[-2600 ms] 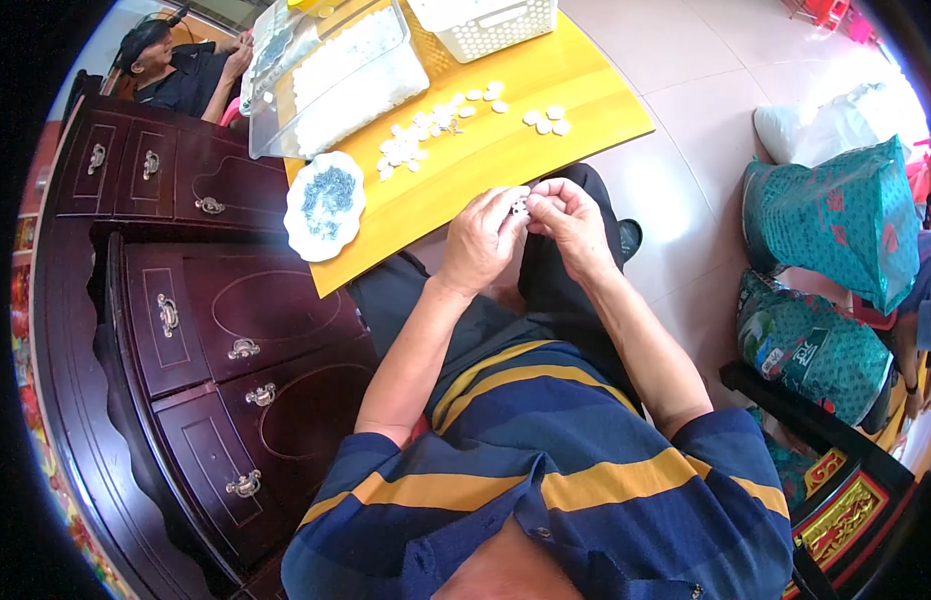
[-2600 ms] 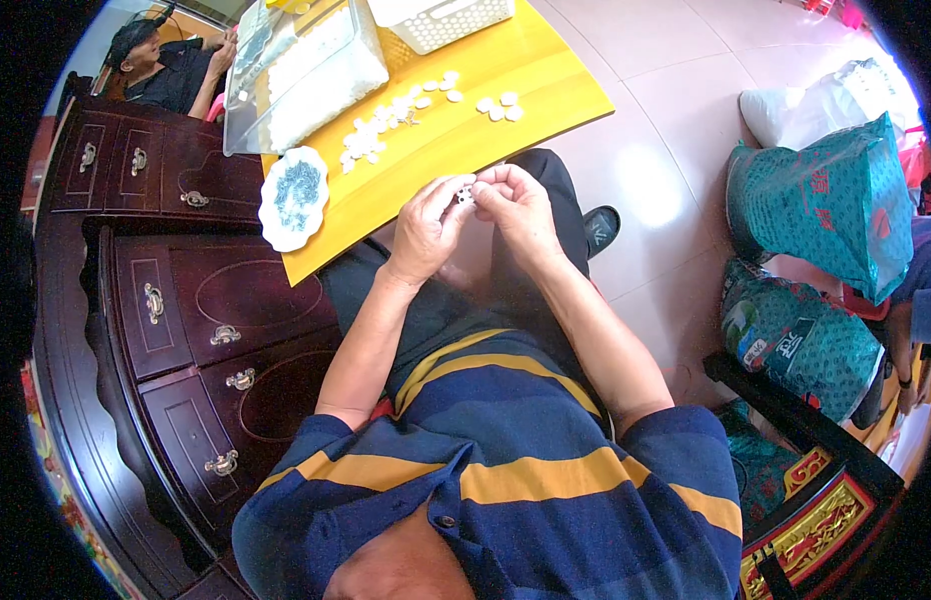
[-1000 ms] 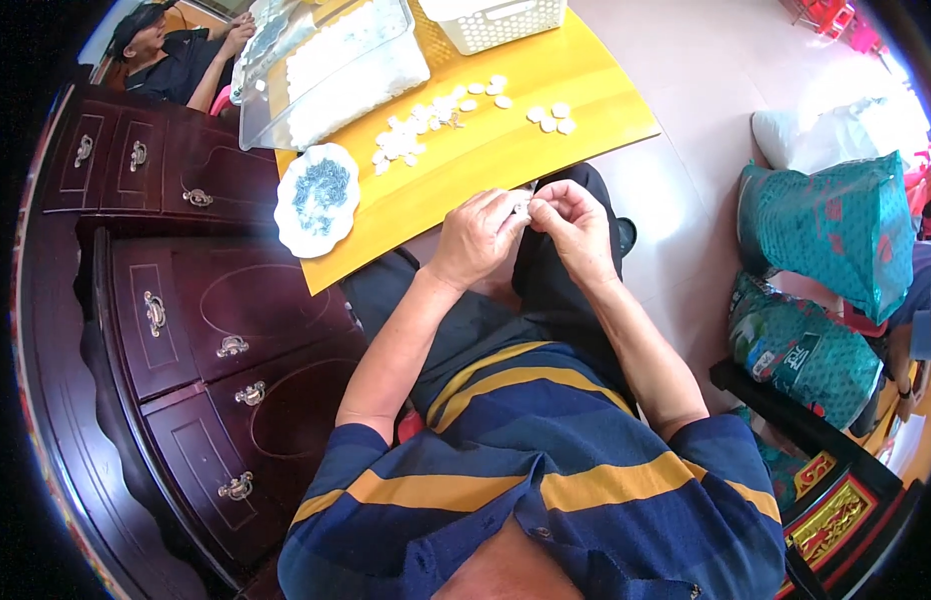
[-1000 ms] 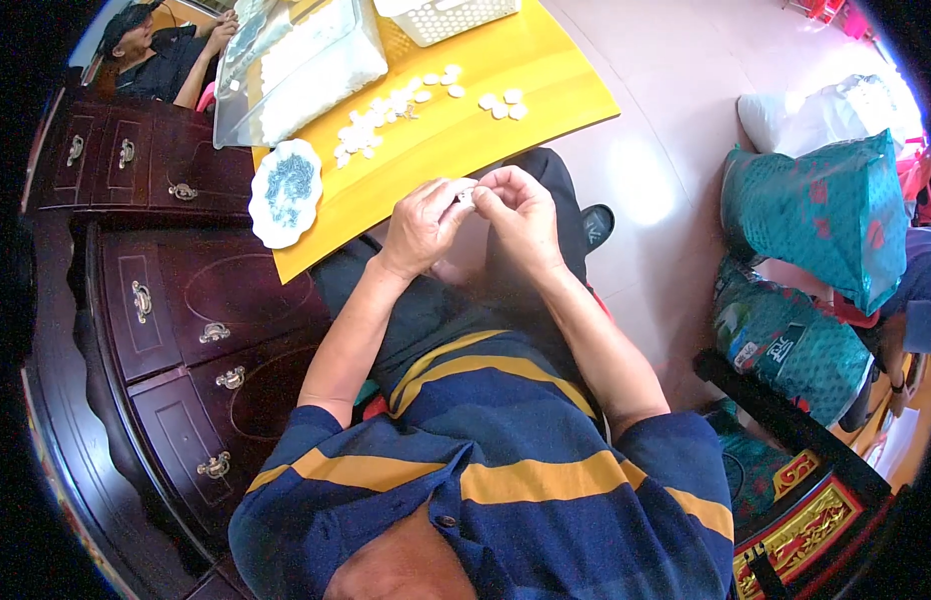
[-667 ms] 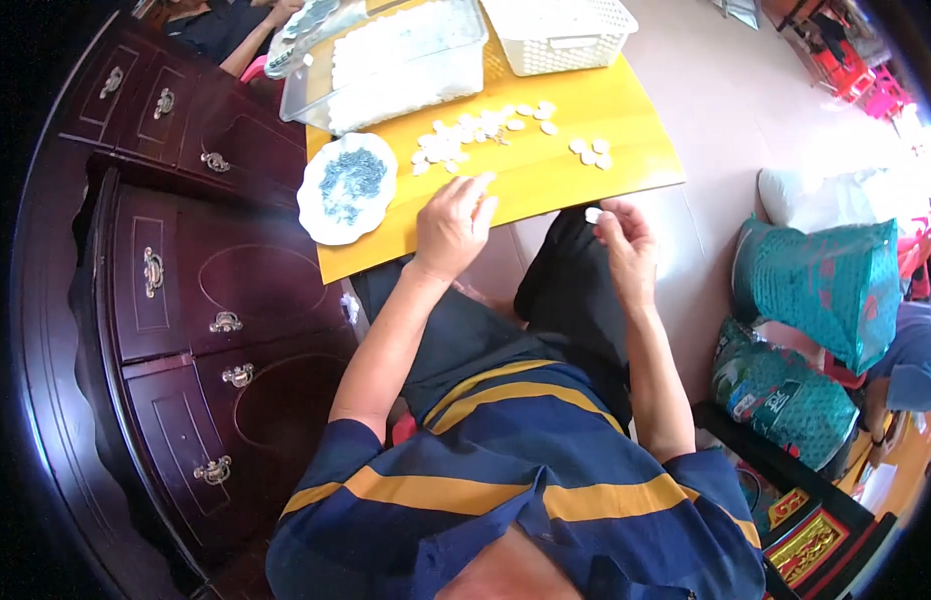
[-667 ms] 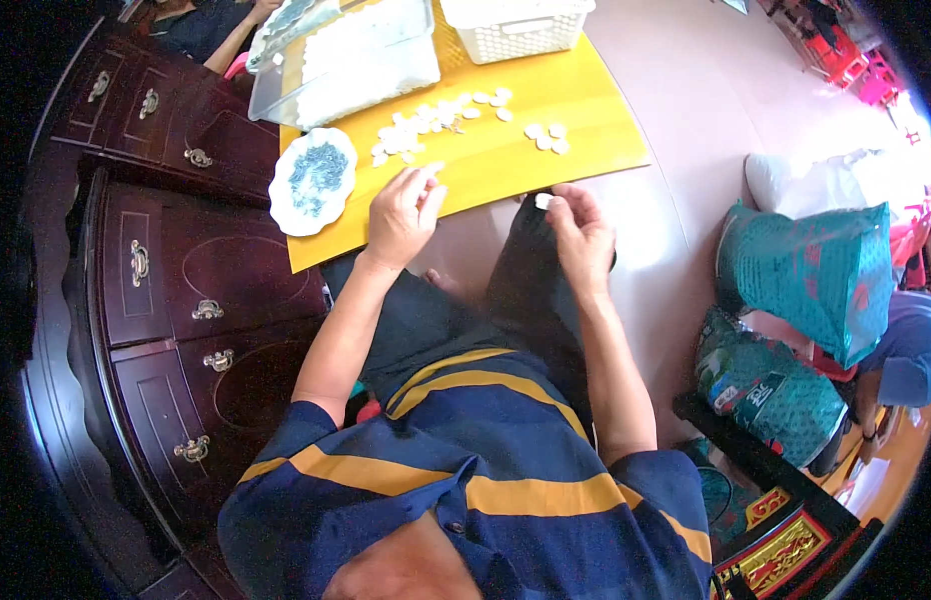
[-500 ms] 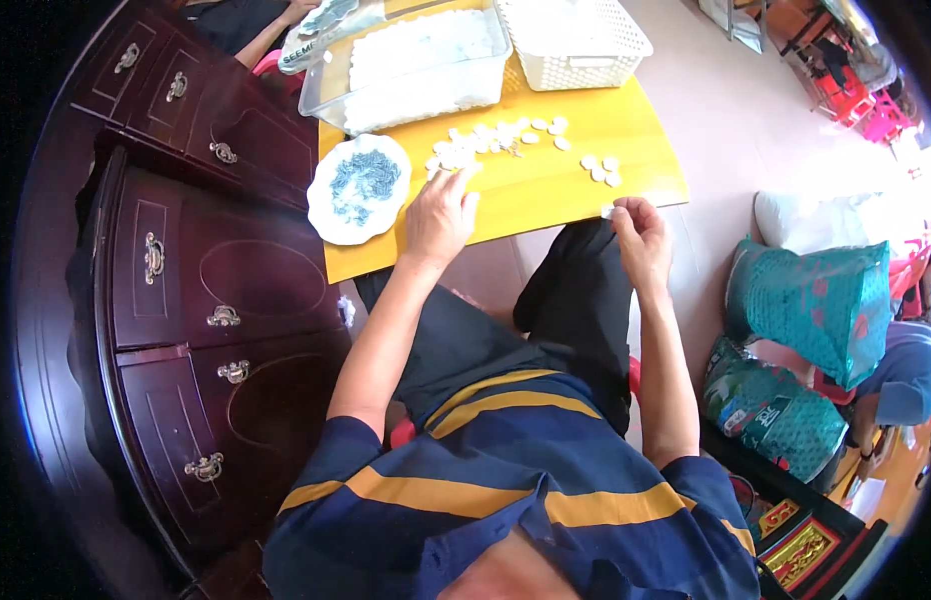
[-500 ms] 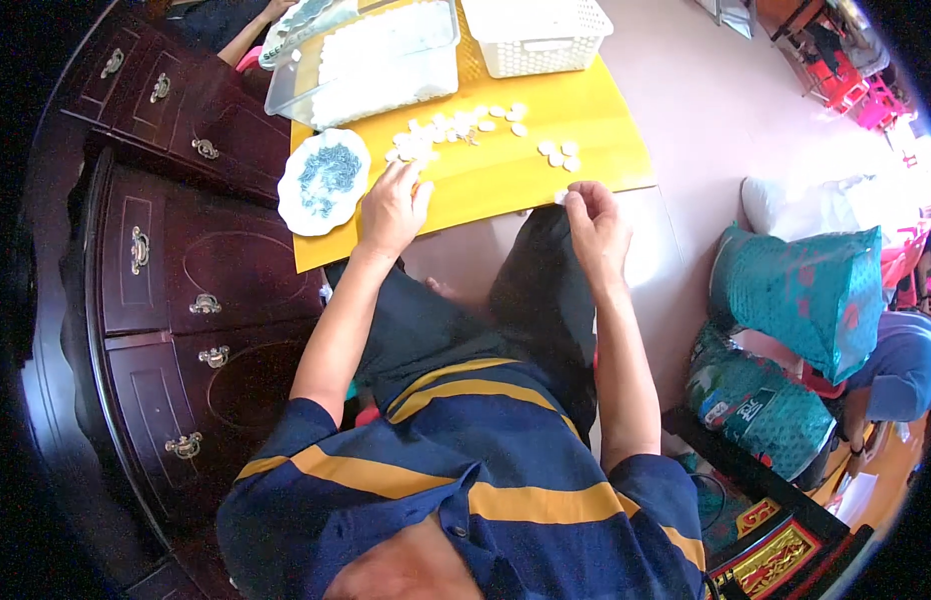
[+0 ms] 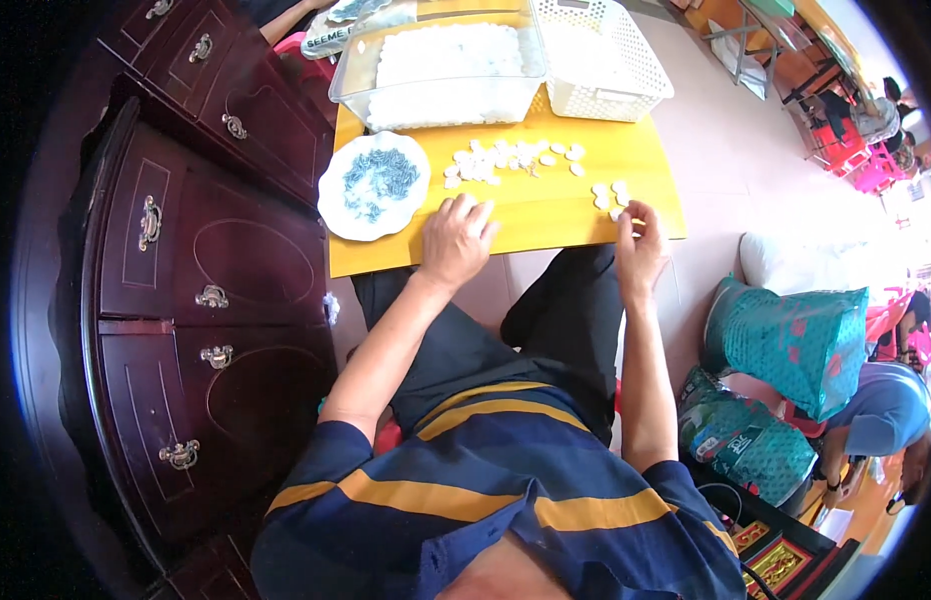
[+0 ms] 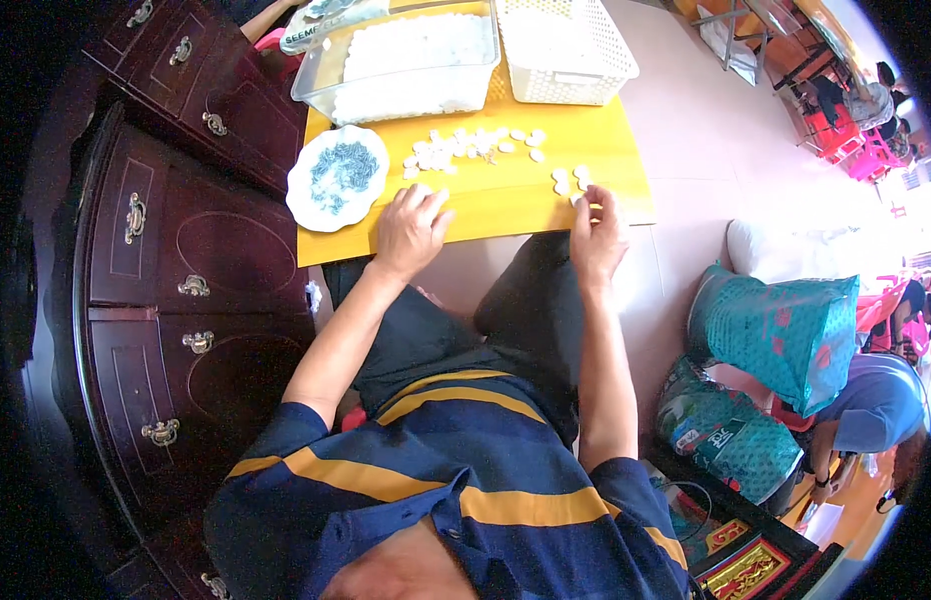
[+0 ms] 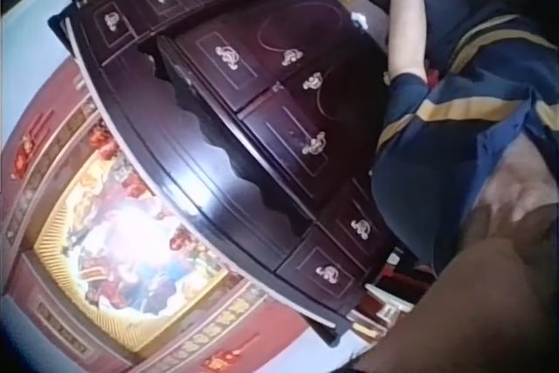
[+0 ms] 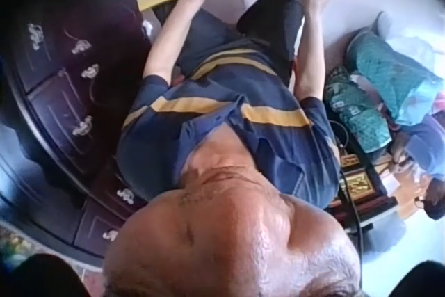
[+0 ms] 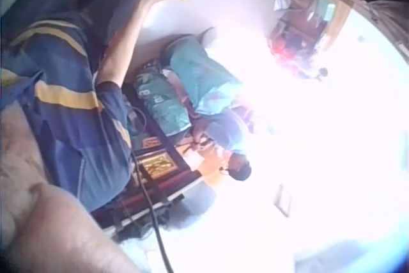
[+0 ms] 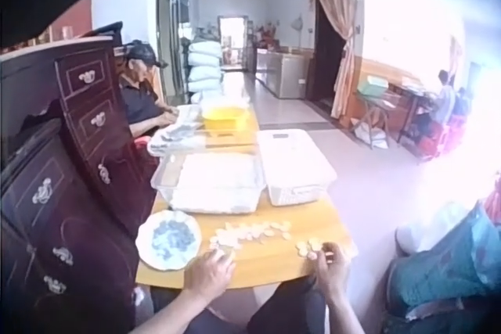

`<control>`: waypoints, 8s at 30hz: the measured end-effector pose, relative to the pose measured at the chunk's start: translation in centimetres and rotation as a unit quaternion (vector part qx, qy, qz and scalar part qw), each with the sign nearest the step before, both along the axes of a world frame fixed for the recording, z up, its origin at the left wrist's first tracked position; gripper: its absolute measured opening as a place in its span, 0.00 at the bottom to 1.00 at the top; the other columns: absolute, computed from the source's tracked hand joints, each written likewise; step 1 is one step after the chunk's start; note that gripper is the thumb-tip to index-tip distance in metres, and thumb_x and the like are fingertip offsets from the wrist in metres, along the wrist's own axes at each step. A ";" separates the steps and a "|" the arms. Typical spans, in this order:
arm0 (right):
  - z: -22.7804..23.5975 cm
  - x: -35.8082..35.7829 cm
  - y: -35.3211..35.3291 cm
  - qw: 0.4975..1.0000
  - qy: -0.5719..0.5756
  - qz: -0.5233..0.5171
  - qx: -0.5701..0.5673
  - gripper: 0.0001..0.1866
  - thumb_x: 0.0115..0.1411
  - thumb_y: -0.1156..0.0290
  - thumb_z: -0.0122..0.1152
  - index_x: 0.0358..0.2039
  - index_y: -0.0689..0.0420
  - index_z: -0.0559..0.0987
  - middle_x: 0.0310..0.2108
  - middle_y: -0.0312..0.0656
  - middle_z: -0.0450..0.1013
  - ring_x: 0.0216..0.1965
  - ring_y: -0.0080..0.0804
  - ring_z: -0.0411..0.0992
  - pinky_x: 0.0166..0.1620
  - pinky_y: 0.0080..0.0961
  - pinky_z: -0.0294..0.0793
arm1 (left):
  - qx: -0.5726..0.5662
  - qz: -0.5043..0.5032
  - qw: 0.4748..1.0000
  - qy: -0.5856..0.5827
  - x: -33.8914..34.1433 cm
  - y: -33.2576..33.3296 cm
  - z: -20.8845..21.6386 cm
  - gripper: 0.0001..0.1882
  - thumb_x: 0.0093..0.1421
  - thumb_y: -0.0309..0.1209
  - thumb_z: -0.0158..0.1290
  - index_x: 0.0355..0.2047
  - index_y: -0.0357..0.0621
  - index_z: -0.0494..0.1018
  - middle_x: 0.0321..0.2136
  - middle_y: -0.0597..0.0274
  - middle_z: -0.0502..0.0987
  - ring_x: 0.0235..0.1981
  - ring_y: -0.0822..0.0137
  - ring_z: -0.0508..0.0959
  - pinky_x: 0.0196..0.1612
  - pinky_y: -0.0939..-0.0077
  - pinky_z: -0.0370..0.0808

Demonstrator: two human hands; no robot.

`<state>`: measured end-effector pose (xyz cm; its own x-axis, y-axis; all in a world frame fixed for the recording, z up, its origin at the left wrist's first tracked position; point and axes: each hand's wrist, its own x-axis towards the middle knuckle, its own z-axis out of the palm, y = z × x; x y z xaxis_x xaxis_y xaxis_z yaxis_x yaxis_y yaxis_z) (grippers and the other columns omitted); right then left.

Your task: Picking up, inspecting, and sorting small white plastic or ceramic components at a workstation.

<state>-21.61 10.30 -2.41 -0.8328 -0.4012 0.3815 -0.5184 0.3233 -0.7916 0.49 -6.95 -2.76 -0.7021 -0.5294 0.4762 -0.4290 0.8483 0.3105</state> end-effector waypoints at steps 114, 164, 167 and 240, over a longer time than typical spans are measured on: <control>-1.7 6.5 4.2 0.719 -0.616 0.292 -0.138 0.09 0.66 0.67 0.66 0.37 0.60 0.82 0.29 0.34 0.78 0.26 0.20 0.72 0.33 0.17 0.74 | 0.018 -0.296 0.955 -0.007 -3.0 6.6 5.1 0.04 0.57 0.28 0.59 0.30 0.45 0.75 0.27 0.56 0.77 0.31 0.53 0.80 0.34 0.62 0.77; -1.0 6.7 3.9 0.764 -0.555 0.245 -0.219 0.05 0.68 0.71 0.60 0.35 0.58 0.79 0.28 0.29 0.75 0.29 0.15 0.70 0.36 0.14 0.70 | 0.009 -0.021 0.998 0.060 -7.0 -1.9 2.0 0.04 0.61 0.29 0.59 0.35 0.45 0.81 0.32 0.57 0.82 0.30 0.53 0.81 0.34 0.61 0.78; -0.9 7.1 3.9 0.776 -0.548 0.243 -0.194 0.05 0.68 0.71 0.60 0.35 0.57 0.79 0.28 0.30 0.75 0.29 0.16 0.70 0.36 0.15 0.70 | 0.159 -0.075 0.983 0.048 -4.8 0.9 2.5 0.06 0.60 0.24 0.60 0.37 0.37 0.82 0.31 0.55 0.82 0.27 0.65 0.81 0.32 0.73 0.77; -1.7 7.6 3.4 0.787 -0.525 0.252 -0.204 0.03 0.67 0.75 0.63 0.40 0.59 0.80 0.33 0.34 0.79 0.33 0.19 0.77 0.40 0.17 0.78 | 0.342 -0.136 0.921 0.124 -3.0 8.4 2.3 0.01 0.59 0.20 0.61 0.30 0.35 0.79 0.23 0.63 0.80 0.21 0.76 0.77 0.26 0.82 0.73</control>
<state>-14.05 13.73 -4.13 -0.5489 -0.8043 -0.2276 0.5095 -0.1061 -0.8539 -2.55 1.44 -0.43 -0.7678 -0.5857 0.2595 -0.0733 0.4828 0.8727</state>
